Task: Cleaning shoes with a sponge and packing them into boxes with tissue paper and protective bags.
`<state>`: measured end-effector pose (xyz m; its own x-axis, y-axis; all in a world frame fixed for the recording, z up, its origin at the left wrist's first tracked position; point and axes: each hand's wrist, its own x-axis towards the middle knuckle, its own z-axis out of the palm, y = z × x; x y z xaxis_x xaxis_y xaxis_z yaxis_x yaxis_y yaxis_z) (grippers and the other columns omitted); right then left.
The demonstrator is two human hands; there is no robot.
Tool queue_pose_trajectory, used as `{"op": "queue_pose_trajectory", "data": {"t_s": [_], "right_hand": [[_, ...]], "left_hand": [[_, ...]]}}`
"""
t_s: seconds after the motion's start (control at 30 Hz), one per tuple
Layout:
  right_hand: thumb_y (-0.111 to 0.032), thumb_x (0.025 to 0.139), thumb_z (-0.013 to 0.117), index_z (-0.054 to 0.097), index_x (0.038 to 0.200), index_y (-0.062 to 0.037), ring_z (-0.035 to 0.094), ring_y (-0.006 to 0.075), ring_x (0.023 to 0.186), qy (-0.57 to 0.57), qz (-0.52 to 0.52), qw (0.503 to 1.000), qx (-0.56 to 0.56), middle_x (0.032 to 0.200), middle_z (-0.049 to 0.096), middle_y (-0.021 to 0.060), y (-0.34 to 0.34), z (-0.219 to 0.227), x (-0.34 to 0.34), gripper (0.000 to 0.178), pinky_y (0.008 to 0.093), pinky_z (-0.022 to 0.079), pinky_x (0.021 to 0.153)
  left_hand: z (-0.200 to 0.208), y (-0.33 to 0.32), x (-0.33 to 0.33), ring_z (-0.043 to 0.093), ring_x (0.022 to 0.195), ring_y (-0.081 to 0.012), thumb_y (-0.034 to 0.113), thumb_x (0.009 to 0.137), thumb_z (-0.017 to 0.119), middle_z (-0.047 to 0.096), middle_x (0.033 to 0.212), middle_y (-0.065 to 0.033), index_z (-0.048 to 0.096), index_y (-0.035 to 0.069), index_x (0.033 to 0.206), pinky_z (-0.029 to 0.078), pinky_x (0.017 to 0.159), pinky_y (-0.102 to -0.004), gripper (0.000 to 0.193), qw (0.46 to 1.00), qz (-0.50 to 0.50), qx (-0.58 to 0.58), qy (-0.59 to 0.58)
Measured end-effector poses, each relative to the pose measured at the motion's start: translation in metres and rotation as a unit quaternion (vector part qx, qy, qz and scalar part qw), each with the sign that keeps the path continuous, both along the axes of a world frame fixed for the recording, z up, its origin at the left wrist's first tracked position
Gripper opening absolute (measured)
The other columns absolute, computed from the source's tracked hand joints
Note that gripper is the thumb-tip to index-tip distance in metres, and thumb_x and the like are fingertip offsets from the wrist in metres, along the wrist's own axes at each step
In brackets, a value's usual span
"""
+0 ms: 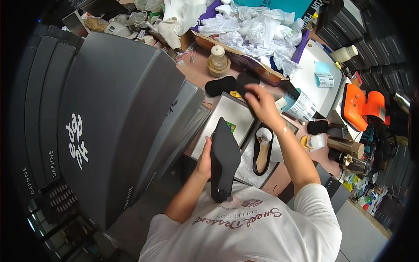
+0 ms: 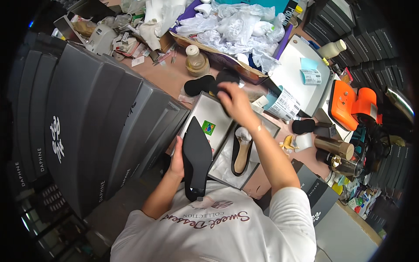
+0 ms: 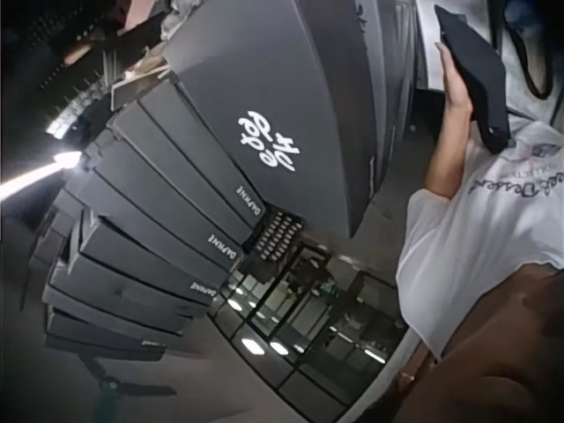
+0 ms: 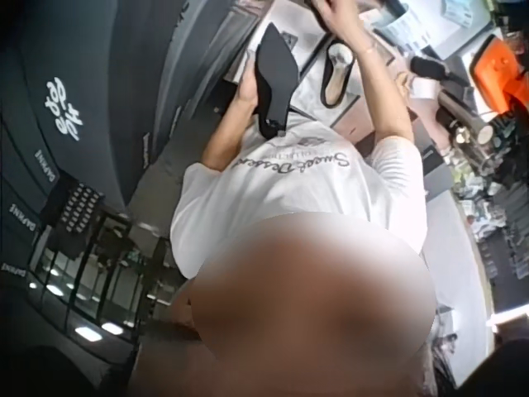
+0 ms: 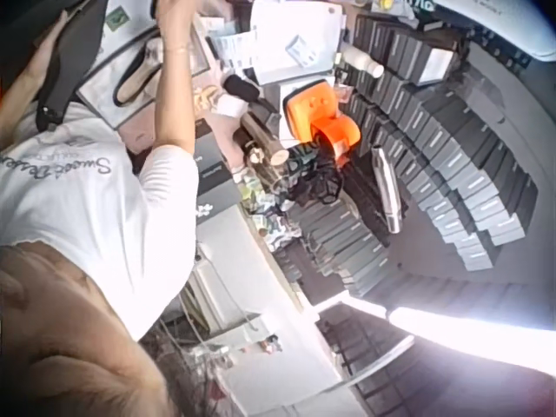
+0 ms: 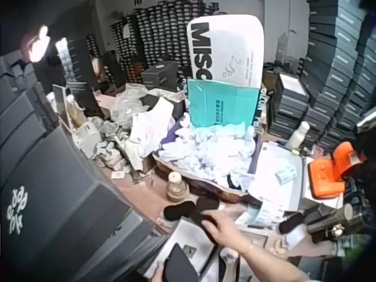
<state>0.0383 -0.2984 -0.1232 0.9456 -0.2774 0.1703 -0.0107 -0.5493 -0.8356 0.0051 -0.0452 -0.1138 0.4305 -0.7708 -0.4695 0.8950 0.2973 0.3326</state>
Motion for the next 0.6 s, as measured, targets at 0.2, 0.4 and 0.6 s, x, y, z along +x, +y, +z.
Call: {"op": "queue_pose_trajectory", "data": {"t_s": [0.2, 0.4, 0.6], "right_hand": [[-0.011, 0.078, 0.07, 0.061, 0.085, -0.0049, 0.059, 0.0304, 0.072, -0.025, 0.123, 0.99, -0.065, 0.079, 0.057, 0.0109, 0.086, 0.072, -0.119, 0.013, 0.0371, 0.048, 0.061], [-0.009, 0.077, 0.068, 0.06, 0.084, -0.0081, 0.058, 0.0263, 0.068, -0.091, 0.106, 0.989, -0.056, 0.074, 0.051, 0.0088, 0.107, 0.094, -0.158, 0.011, 0.0356, 0.047, 0.057], [-0.011, 0.08, 0.064, 0.057, 0.085, -0.0069, 0.058, 0.0305, 0.069, -0.122, -0.031, 0.989, -0.08, 0.077, 0.053, 0.0105, 0.083, 0.079, -0.128, 0.01, 0.0387, 0.048, 0.056]], "left_hand": [[0.012, -0.006, -0.027, 0.048, 0.12, -0.0166, 0.052, 0.1, 0.03, 0.048, 0.132, -0.006, 0.03, 0.012, 0.143, 0.041, 0.1, -0.0319, 0.059, 0.993, -0.058, 0.038, -0.098], [0.027, 0.0, -0.044, 0.055, 0.112, -0.0202, 0.056, 0.098, 0.026, 0.054, 0.124, -0.0108, 0.042, 0.005, 0.134, 0.045, 0.096, -0.0344, 0.065, 0.981, -0.063, 0.084, -0.162], [0.038, 0.0, -0.061, 0.055, 0.112, -0.0172, 0.052, 0.1, 0.026, 0.055, 0.123, -0.0082, 0.045, 0.006, 0.132, 0.044, 0.096, -0.0323, 0.059, 0.986, -0.054, 0.069, -0.145]]}}
